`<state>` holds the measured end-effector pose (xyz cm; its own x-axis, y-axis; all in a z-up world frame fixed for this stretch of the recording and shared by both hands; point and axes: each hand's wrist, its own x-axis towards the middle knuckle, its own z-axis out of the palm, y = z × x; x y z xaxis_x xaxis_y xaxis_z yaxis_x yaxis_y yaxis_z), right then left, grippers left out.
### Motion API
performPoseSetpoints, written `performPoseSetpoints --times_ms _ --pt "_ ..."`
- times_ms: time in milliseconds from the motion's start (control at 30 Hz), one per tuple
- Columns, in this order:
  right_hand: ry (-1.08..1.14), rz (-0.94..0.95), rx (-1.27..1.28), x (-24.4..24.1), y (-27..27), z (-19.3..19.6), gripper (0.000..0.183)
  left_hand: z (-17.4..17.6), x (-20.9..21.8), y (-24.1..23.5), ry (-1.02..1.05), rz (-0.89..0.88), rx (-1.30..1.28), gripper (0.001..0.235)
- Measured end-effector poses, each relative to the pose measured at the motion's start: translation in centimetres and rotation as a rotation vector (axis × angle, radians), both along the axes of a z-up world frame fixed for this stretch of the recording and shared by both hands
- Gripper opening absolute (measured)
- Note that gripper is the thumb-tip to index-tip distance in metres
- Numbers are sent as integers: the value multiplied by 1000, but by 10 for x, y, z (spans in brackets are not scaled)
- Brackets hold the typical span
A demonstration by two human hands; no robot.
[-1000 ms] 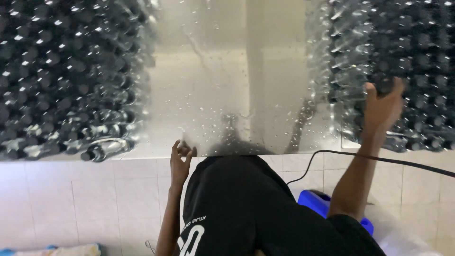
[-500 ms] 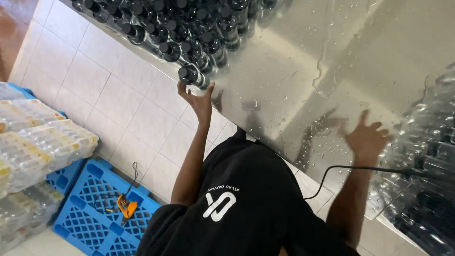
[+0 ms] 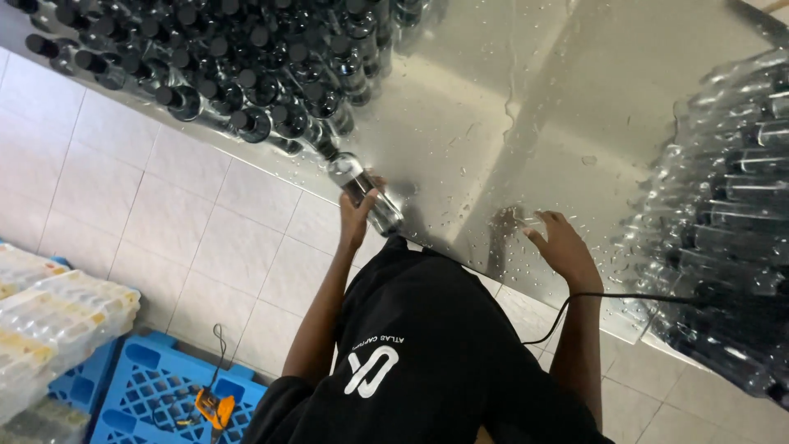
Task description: The person repeatedly picks up clear plastic bottles from a large pile on a metal table and screws black caps onto them by hand. After capping each bottle, the person places it into a separate pile of finished bottles on the right side of the table. The task is performed continuously in a repetitive cycle.
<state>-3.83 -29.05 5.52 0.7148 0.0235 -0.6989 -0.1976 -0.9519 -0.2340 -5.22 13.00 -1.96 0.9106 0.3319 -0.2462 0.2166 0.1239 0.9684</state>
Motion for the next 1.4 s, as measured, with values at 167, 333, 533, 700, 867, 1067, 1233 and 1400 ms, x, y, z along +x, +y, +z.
performPoseSetpoints --times_ms 167,333,533,700,867,1067,1233,1400 --pt "31 -87 50 -20 8 20 64 -38 30 -75 127 -301 -785 54" --pt "19 -178 108 -47 3 14 67 -33 49 -112 250 -451 -855 53" --pt "73 -231 107 -82 -18 0 68 -3 61 -133 318 -601 -843 54" --pt "95 -246 94 -87 -25 2 65 5 62 -148 346 -679 -830 56" --pt "63 -177 94 -76 -29 -14 63 15 62 -155 391 -722 -847 59" --pt "-64 -131 161 -24 -10 43 61 7 58 -157 379 -773 -789 54" --pt "-266 45 239 21 -4 68 57 36 58 -156 377 -876 -756 55" --pt "-508 268 324 52 -9 87 53 41 64 -151 347 -1080 -792 69"
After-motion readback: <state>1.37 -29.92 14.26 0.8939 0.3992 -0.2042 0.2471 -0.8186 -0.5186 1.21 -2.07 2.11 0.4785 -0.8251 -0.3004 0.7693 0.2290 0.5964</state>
